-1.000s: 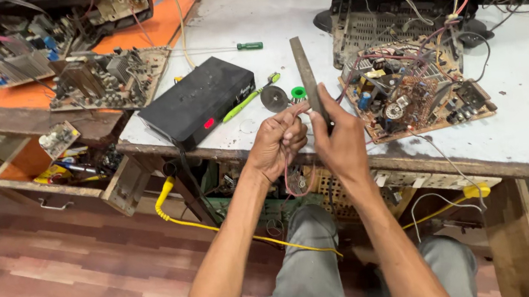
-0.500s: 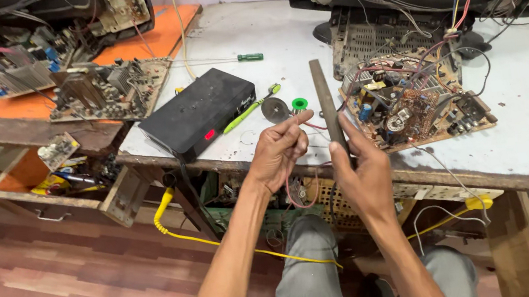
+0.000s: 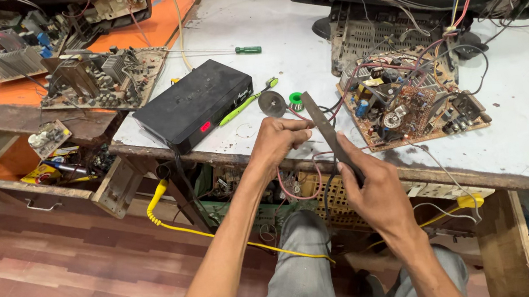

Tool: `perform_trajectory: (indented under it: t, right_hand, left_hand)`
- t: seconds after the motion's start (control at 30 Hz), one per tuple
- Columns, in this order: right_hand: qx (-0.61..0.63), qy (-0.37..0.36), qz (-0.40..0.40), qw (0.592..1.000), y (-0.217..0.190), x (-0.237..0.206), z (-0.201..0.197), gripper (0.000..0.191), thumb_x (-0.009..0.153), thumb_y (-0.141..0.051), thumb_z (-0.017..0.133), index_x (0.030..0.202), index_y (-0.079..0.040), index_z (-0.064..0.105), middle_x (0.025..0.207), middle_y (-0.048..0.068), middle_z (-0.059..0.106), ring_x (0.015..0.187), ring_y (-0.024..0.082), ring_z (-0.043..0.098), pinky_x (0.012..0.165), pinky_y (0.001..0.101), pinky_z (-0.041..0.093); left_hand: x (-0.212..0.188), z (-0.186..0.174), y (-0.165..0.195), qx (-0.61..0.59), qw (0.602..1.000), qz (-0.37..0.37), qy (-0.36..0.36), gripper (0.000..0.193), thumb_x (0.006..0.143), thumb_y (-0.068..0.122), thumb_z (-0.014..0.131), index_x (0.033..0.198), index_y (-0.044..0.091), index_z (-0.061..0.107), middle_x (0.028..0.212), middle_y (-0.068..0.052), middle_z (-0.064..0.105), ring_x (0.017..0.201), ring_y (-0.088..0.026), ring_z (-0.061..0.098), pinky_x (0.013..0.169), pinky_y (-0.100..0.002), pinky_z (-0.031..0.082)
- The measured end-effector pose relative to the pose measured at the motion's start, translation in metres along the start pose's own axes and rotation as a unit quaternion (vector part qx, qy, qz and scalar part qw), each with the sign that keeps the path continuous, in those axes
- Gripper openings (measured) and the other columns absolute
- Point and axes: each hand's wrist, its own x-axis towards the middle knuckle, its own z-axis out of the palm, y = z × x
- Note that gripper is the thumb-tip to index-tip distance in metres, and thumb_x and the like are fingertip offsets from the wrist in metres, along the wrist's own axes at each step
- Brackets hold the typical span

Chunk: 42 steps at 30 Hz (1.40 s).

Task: The person repairs a CRT television at a cluttered workbench. They handle circuit boards and wires, file a component, probe boards with a multimeter, and use a soldering iron on the boards while moving parts around the bench.

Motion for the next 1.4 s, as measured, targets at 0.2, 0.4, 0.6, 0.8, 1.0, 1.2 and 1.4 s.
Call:
perform_trajectory:
  t: [0.2, 0.4, 0.6, 0.8, 1.0, 1.2, 1.4]
  right_hand:
    - [-0.034, -0.044, 0.129, 0.99, -0.002, 0.023, 0.017, 0.05, 0.096, -0.009, 0.066, 0.145, -0.007, 0.06, 0.105, 0.029, 0.072, 0.089, 0.039, 0.071, 0.079, 0.038, 0.057]
    - [-0.018, -0.012, 0.09, 0.996, 0.005, 0.022, 0.024, 0.049, 0.095, -0.013, 0.066, 0.144, -0.007, 0.061, 0.119, 0.023, 0.075, 0.083, 0.037, 0.071, 0.074, 0.0393, 0.056]
    - [0.007, 0.046, 0.015, 0.999, 0.012, 0.024, 0.033, 0.046, 0.096, -0.012, 0.064, 0.14, 0.0, 0.061, 0.127, 0.027, 0.068, 0.119, 0.035, 0.069, 0.095, 0.0371, 0.054]
    - [0.03, 0.031, 0.041, 0.998, 0.01, 0.023, 0.037, 0.045, 0.095, -0.014, 0.065, 0.138, 0.0, 0.061, 0.128, 0.025, 0.069, 0.12, 0.031, 0.068, 0.097, 0.0352, 0.053]
    - [0.026, 0.043, 0.026, 0.998, 0.017, 0.025, 0.042, 0.046, 0.096, -0.013, 0.064, 0.14, 0.001, 0.06, 0.13, 0.025, 0.068, 0.121, 0.029, 0.069, 0.098, 0.0365, 0.053]
    - [0.048, 0.035, 0.068, 0.996, 0.016, 0.028, 0.045, 0.047, 0.096, -0.013, 0.064, 0.141, 0.0, 0.058, 0.127, 0.024, 0.07, 0.113, 0.026, 0.073, 0.091, 0.0346, 0.055]
    - [0.171, 0.012, 0.19, 0.967, -0.001, 0.009, 0.03, 0.054, 0.098, -0.013, 0.062, 0.15, -0.006, 0.055, 0.083, 0.005, 0.063, 0.069, 0.011, 0.056, 0.057, 0.0288, 0.045]
  left_hand:
    - [0.009, -0.002, -0.007, -0.092, 0.994, -0.036, -0.056, 0.032, 0.079, 0.002, 0.074, 0.11, -0.006, 0.078, 0.062, -0.003, 0.066, 0.05, -0.007, 0.05, 0.048, -0.024, 0.039]
    - [0.013, -0.009, -0.004, -0.119, 0.989, -0.052, -0.064, 0.032, 0.08, -0.001, 0.074, 0.111, -0.007, 0.077, 0.062, -0.001, 0.065, 0.051, -0.005, 0.046, 0.047, -0.023, 0.034]
    - [0.014, -0.011, -0.009, -0.111, 0.987, -0.021, -0.117, 0.033, 0.08, -0.001, 0.071, 0.111, -0.007, 0.078, 0.061, 0.001, 0.06, 0.051, -0.005, 0.044, 0.046, -0.024, 0.031]
    - [0.014, -0.014, -0.007, -0.119, 0.986, -0.035, -0.114, 0.029, 0.083, 0.0, 0.069, 0.11, -0.005, 0.079, 0.062, 0.001, 0.063, 0.052, -0.006, 0.044, 0.048, -0.024, 0.033]
    - [0.012, -0.011, -0.01, -0.084, 0.992, -0.006, -0.09, 0.033, 0.077, -0.005, 0.072, 0.108, -0.001, 0.08, 0.065, -0.003, 0.07, 0.054, -0.008, 0.05, 0.052, -0.026, 0.043]
    - [0.009, -0.006, -0.016, -0.044, 0.994, 0.05, -0.084, 0.03, 0.083, 0.0, 0.073, 0.111, 0.0, 0.083, 0.07, -0.006, 0.067, 0.06, -0.008, 0.051, 0.054, -0.028, 0.042]
    - [-0.016, 0.009, -0.015, 0.1, 0.966, 0.222, 0.092, 0.025, 0.084, 0.005, 0.074, 0.108, 0.005, 0.08, 0.087, -0.009, 0.079, 0.069, -0.013, 0.072, 0.06, -0.03, 0.053]
